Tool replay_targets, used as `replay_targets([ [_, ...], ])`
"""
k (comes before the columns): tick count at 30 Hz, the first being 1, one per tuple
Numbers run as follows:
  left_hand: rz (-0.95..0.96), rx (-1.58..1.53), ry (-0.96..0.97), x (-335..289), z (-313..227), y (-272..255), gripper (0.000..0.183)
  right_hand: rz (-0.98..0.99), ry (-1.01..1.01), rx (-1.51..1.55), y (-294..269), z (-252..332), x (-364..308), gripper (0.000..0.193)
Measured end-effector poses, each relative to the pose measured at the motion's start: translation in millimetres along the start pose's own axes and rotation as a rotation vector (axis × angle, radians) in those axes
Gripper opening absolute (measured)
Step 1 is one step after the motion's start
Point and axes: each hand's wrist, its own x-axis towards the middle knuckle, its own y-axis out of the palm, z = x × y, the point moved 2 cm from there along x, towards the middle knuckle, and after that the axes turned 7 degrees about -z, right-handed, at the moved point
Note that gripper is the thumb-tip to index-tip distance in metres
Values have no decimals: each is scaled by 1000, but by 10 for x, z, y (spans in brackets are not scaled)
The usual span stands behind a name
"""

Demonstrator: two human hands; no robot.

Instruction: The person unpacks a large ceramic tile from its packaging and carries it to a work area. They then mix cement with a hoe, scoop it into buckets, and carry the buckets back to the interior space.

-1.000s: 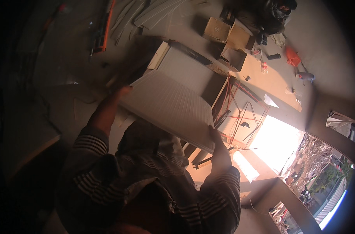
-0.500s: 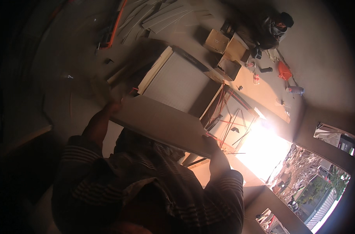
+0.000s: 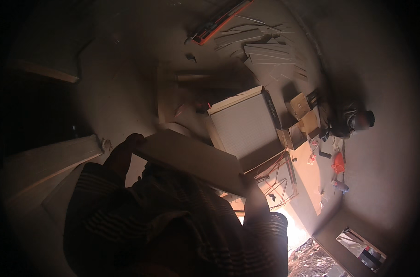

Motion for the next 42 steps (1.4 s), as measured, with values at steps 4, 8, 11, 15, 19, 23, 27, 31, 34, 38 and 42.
replay_targets([
  [4, -182, -178, 74, -242, 954, 248, 32, 73, -378, -477, 380, 961, -452, 48],
  [8, -211, -226, -203, -313, 1601, 355, 34, -113, -381, -994, 829, 2101, -884, 53],
  [11, -230, -234, -270, -490, 1980, 198, 41, -70, -427, -975, 1237, 2795, -997, 54],
  [15, -218, -253, -411, -705, 2333, -295, 45, 10, -450, -766, 1757, 3458, -1000, 58],
  [19, -274, -241, -454, -703, 2702, -896, 49, -37, -627, -948, 2322, 4158, -874, 60],
  [23, -43, -284, -575, -414, 3022, -1460, 49, -35, -774, -1141, 2928, 5002, -563, 59],
  [27, 1, -320, -656, -275, 3251, -2126, 54, 14, -652, -1240, 3435, 5911, -264, 67],
  [31, 82, -340, -768, 120, 3435, -2635, 53, 137, -591, -1286, 3770, 6665, -90, 65],
  [34, 120, -366, -770, 348, 3603, -2868, 53, 143, -544, -1317, 3914, 7171, -130, 62],
  [38, 154, -387, -684, 555, 3794, -3099, 53, 117, -519, -1431, 4120, 7817, -277, 61],
  [42, 151, -374, -673, 914, 4146, -3483, 51, 131, -492, -1447, 4382, 8415, -363, 60],
])
